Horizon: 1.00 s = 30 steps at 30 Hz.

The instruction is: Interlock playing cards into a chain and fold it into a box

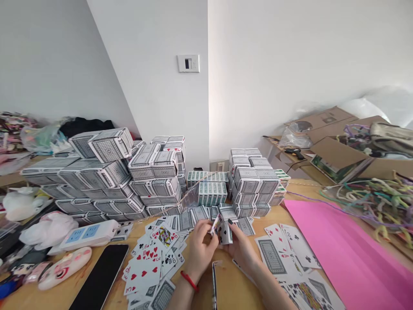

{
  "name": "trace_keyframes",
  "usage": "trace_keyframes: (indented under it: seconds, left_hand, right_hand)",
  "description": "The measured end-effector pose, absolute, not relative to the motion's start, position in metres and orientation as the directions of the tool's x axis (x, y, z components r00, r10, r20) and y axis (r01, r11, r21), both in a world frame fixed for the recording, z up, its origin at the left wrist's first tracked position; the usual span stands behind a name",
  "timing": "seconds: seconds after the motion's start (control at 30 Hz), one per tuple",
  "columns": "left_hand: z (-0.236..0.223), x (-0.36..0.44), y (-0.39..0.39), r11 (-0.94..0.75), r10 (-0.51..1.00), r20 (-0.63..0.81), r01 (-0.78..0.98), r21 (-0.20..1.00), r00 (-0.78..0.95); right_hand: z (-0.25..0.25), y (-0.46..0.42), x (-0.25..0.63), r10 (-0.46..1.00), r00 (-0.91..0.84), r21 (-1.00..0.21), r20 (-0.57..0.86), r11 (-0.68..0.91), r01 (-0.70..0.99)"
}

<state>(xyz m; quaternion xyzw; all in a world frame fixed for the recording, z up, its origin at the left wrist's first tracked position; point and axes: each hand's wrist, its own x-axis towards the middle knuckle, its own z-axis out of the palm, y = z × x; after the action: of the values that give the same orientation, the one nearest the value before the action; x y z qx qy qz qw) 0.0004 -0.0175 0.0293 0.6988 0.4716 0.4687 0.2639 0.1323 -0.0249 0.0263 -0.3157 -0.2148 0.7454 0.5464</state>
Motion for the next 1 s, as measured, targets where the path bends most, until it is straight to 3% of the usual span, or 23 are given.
trace_keyframes:
  seconds: [0.23, 0.47, 0.73, 1.0]
  left_hand:
    - [0.037, 0.004, -0.024, -0.525, 0.843, 0.399, 0.385, 0.759, 0.361]
    - [0.036, 0.002, -0.022, -0.486, 0.866, 0.381, 0.367, 0.793, 0.323]
    - [0.025, 0.002, -0.018, -0.374, 0.927, 0.342, 0.289, 0.881, 0.156]
    - [0.028, 0.004, -0.017, -0.433, 0.895, 0.343, 0.366, 0.824, 0.286]
  right_hand:
    - [0.020, -0.024, 0.128, 0.956, -0.091, -0.705, -0.278, -0.268, -0.656]
    - [0.026, -0.023, 0.127, 0.964, -0.011, -0.726, -0.265, -0.207, -0.656]
    - [0.022, -0.021, 0.127, 0.975, 0.054, -0.767, -0.217, -0.136, -0.627]
    - [0.014, -0.020, 0.132, 0.982, 0.125, -0.894, -0.139, -0.070, -0.442]
